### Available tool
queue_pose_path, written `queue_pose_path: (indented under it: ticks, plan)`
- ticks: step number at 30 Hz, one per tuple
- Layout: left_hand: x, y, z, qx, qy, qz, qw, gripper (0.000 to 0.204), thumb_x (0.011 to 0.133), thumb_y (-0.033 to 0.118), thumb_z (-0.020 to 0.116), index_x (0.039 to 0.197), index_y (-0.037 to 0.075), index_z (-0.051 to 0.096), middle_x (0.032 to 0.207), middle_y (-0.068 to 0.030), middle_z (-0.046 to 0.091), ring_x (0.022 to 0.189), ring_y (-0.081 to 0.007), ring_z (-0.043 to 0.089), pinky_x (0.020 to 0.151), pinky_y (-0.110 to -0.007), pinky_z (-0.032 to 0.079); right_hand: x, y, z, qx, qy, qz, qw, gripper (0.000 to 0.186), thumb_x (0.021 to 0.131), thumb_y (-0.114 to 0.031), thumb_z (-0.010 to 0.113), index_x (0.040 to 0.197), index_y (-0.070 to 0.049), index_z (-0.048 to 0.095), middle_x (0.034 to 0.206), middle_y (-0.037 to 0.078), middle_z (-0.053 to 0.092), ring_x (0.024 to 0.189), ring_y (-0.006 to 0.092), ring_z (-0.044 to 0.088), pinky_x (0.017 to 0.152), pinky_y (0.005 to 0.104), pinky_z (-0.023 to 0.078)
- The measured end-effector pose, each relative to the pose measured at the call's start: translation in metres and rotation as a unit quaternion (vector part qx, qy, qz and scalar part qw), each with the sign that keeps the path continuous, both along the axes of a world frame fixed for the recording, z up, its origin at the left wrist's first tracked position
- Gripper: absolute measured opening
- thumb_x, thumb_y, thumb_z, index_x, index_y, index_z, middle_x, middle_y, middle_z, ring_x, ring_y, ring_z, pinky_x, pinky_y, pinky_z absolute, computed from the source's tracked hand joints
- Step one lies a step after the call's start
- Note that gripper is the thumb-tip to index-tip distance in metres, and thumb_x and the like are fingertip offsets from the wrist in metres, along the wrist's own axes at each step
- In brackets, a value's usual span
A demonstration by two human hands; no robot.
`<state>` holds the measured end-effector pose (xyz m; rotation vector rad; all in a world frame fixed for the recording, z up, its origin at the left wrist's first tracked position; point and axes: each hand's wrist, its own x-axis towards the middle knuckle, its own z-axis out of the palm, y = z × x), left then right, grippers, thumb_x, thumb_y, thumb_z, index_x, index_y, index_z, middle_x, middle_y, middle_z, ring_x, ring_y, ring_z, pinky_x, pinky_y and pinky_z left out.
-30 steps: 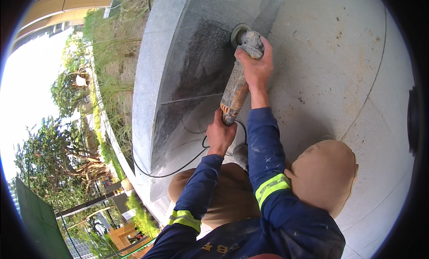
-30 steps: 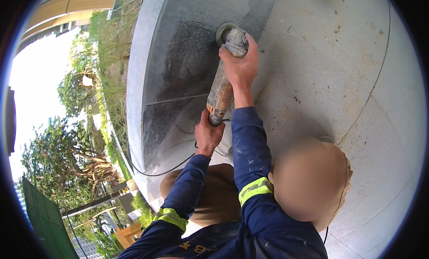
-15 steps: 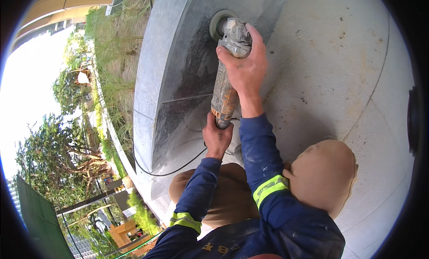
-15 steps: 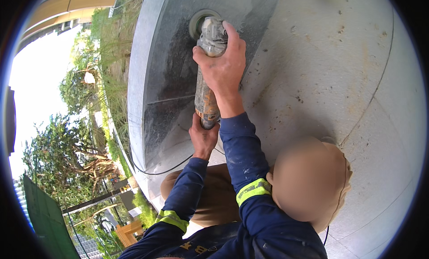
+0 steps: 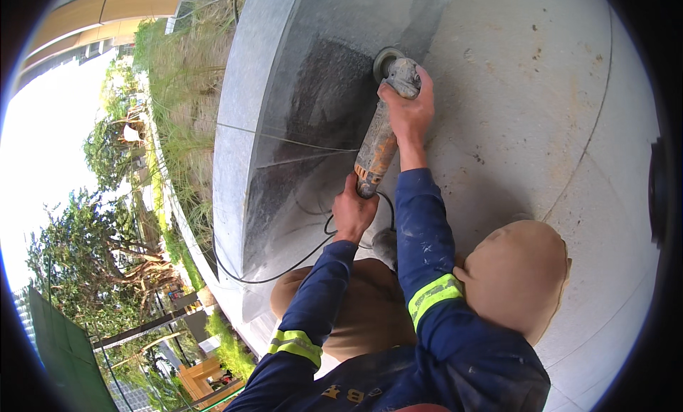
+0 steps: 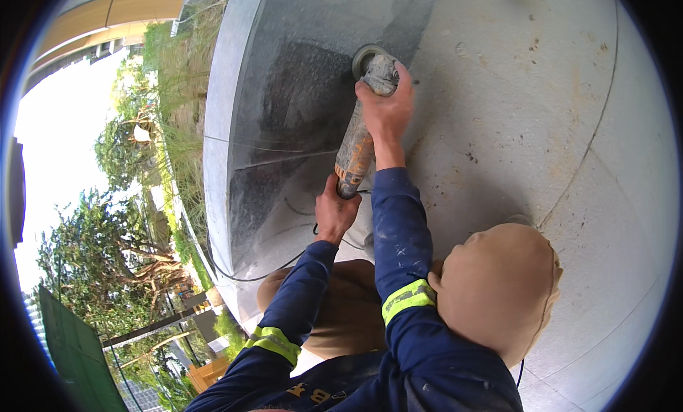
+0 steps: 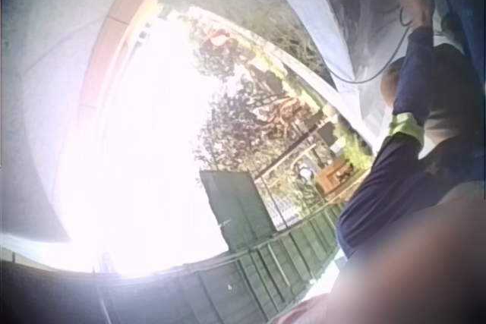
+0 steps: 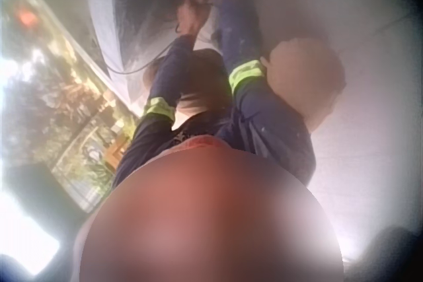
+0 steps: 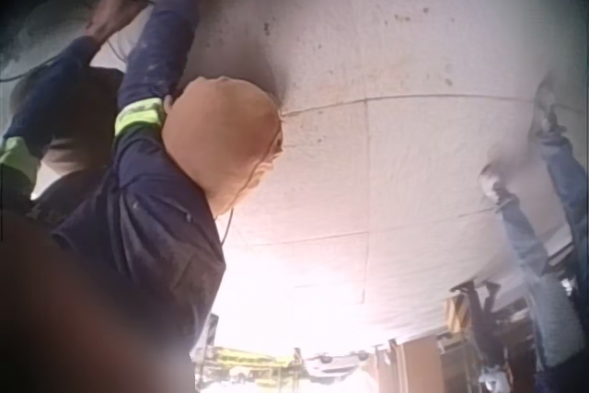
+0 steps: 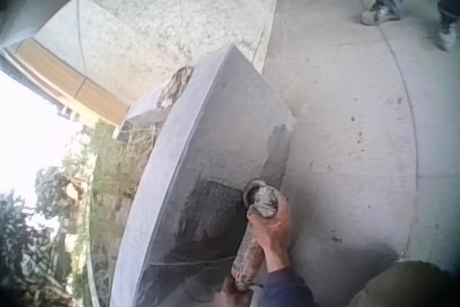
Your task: The person uses an angle grinder to smooth the vertical face of a curved concrete planter. They hold the tool with both hands and move it along the surface, generating dust. The task continues for the duration of the clip.
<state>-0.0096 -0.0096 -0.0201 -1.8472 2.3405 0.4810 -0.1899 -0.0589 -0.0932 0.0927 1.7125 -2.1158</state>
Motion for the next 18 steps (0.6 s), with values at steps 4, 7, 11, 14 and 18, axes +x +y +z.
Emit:
queue_pose_path:
  ticks: [4, 7, 11, 14, 18]
  plan:
    - [0.002, -0.002, -0.009, 0.011, -0.022, -0.002, 1.0, 0.056, 0.071, 0.022, 0.073, 0.123, 0.006, 0.057, 0.099, -0.0257, 0.071, 0.096, -0.046, 0.067, 0.084, -0.049, 0.053, -0.002, 0.006, -0.003, 0.077, -0.015, 0.026, 0.997, 0.08, 0.072, -0.025, 0.084, 0.14, -0.006, 0.047, 0.124, 0.021, 0.053, 0.11, 0.0362, 0.06, 0.094, 0.0447, 0.051]
    - [0.005, 0.001, -0.007, -0.013, 0.006, -0.015, 1.0, 0.053, 0.071, 0.021, 0.072, 0.12, 0.006, 0.057, 0.095, -0.0254, 0.071, 0.093, -0.046, 0.067, 0.081, -0.05, 0.053, -0.003, 0.009, 0.011, 0.086, 0.022, 0.022, 0.996, 0.08, 0.072, -0.026, 0.084, 0.14, -0.006, 0.047, 0.123, 0.021, 0.053, 0.108, 0.0362, 0.06, 0.093, 0.0447, 0.051]
    - [0.015, 0.004, 0.004, -0.068, 0.09, -0.018, 0.993, 0.05, 0.072, 0.017, 0.071, 0.119, 0.007, 0.056, 0.09, -0.0246, 0.071, 0.087, -0.0465, 0.068, 0.076, -0.05, 0.055, 0.0, 0.006, 0.06, -0.003, 0.072, 0.01, 0.997, 0.079, 0.071, -0.023, 0.085, 0.138, -0.004, 0.049, 0.122, 0.02, 0.056, 0.108, 0.0323, 0.061, 0.093, 0.0424, 0.051]
    - [0.012, 0.004, 0.021, -0.095, 0.155, -0.015, 0.983, 0.042, 0.072, 0.012, 0.073, 0.11, 0.003, 0.057, 0.088, -0.0231, 0.071, 0.085, -0.0408, 0.071, 0.074, -0.043, 0.055, -0.001, 0.01, 0.102, -0.034, 0.102, 0.012, 0.994, 0.077, 0.071, -0.019, 0.087, 0.136, 0.002, 0.05, 0.124, 0.017, 0.06, 0.11, 0.0249, 0.061, 0.095, 0.037, 0.05]
    - [0.014, 0.004, 0.03, -0.114, 0.184, -0.007, 0.976, 0.038, 0.074, 0.011, 0.073, 0.107, 0.001, 0.058, 0.088, -0.0227, 0.071, 0.086, -0.0373, 0.073, 0.074, -0.039, 0.055, 0.004, 0.003, 0.108, -0.083, 0.154, -0.01, 0.984, 0.077, 0.069, -0.02, 0.086, 0.136, -0.004, 0.05, 0.118, 0.018, 0.056, 0.103, 0.0306, 0.061, 0.09, 0.0414, 0.052]
